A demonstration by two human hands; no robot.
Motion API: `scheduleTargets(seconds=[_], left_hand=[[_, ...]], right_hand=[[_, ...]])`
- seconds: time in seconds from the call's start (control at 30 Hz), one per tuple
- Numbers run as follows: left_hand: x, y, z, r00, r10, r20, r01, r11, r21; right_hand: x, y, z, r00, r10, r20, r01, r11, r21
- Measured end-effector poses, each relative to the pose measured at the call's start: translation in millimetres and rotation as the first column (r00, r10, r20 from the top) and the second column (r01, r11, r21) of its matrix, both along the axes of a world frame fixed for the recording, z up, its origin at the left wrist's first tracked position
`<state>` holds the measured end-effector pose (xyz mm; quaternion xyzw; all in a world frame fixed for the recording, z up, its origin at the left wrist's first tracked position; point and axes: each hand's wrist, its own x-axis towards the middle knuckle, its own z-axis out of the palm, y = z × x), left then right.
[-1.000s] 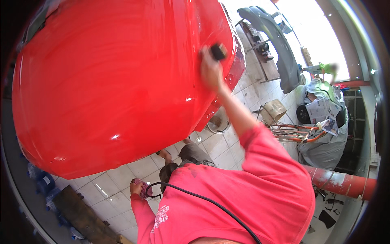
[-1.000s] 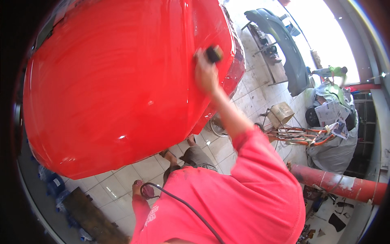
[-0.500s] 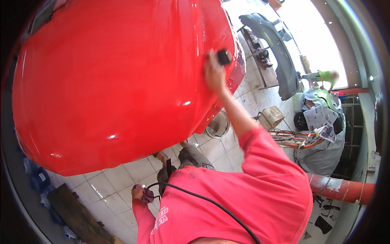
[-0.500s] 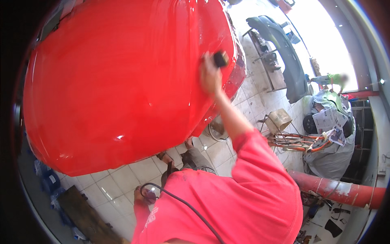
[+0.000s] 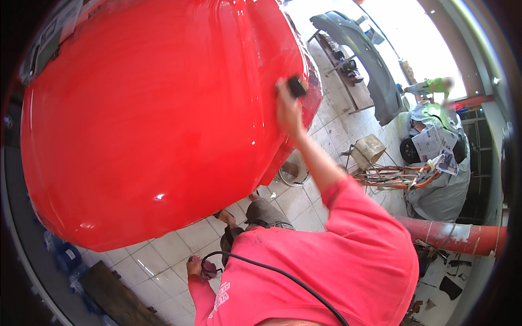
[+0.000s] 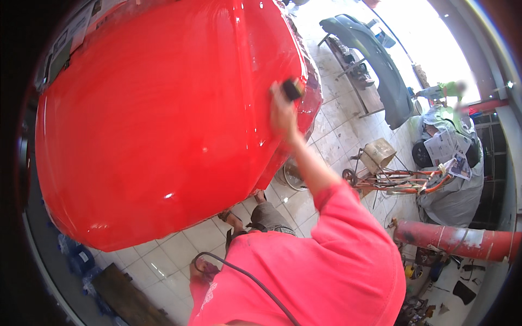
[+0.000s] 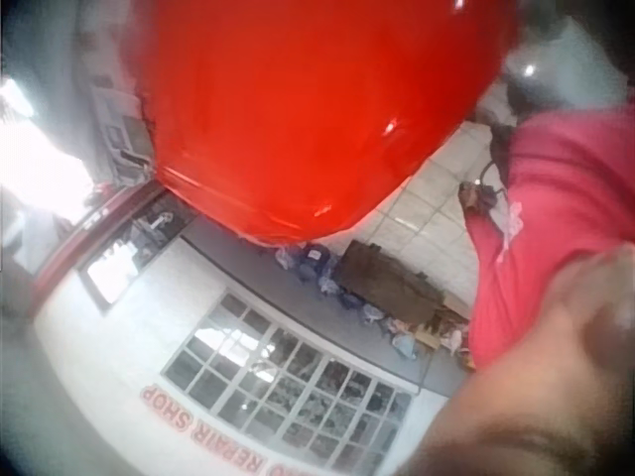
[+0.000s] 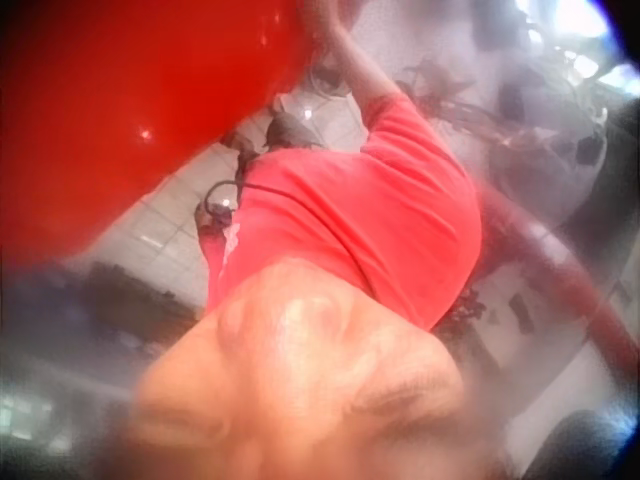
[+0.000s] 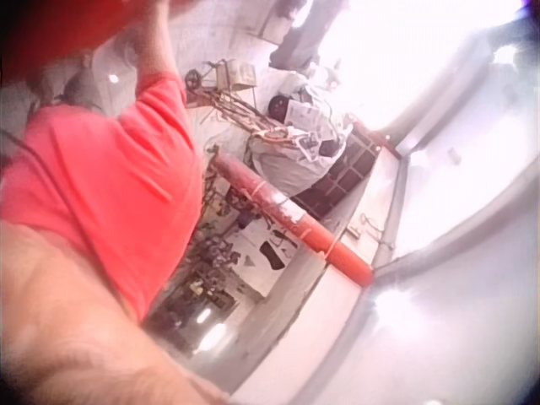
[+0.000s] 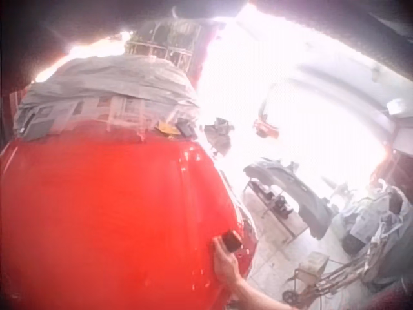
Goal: The person sands a red car hood with a sanding block and wipes it with a cloth. The hood is partially covered with protective plastic and newspaper. The person repeatedly dips the sanding block into a bucket of water and continues sanding and wiping the surface.
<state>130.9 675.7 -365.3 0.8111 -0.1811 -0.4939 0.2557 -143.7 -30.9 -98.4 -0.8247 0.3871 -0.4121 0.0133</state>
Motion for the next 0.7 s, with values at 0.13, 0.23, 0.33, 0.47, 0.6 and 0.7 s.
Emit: scheduleTargets(seconds=[0.13,0.23,0.33,0.47,0.6,0.7], left_hand=[[-9,-16,34,0.947,0.296,-0.124,-0.263,0.938,0.227],[8,-33,56,0.998,-0.041,0.044,0.037,0.995,0.089],[21,-44,71,0.994,0.097,-0.058,-0.091,0.992,0.09],[15,-60,85,0.99,0.139,-0.001,-0.139,0.989,0.054],[-5,-44,60,0.991,0.124,-0.058,-0.118,0.989,0.086],[-14,-38,39,0.988,0.143,-0.062,-0.137,0.986,0.098]], right_hand=[[-3,80,23,0.981,0.17,-0.094,-0.165,0.985,0.058],[-21,-16,24,0.99,0.141,-0.025,-0.138,0.987,0.087],[-21,-102,49,0.988,-0.134,-0.083,0.151,0.953,0.264],[13,-33,18,0.997,-0.072,0.023,0.063,0.958,0.279],[23,103,28,0.968,0.171,-0.182,-0.148,0.98,0.132],[5,0,28,0.959,0.161,-0.232,-0.144,0.986,0.086]])
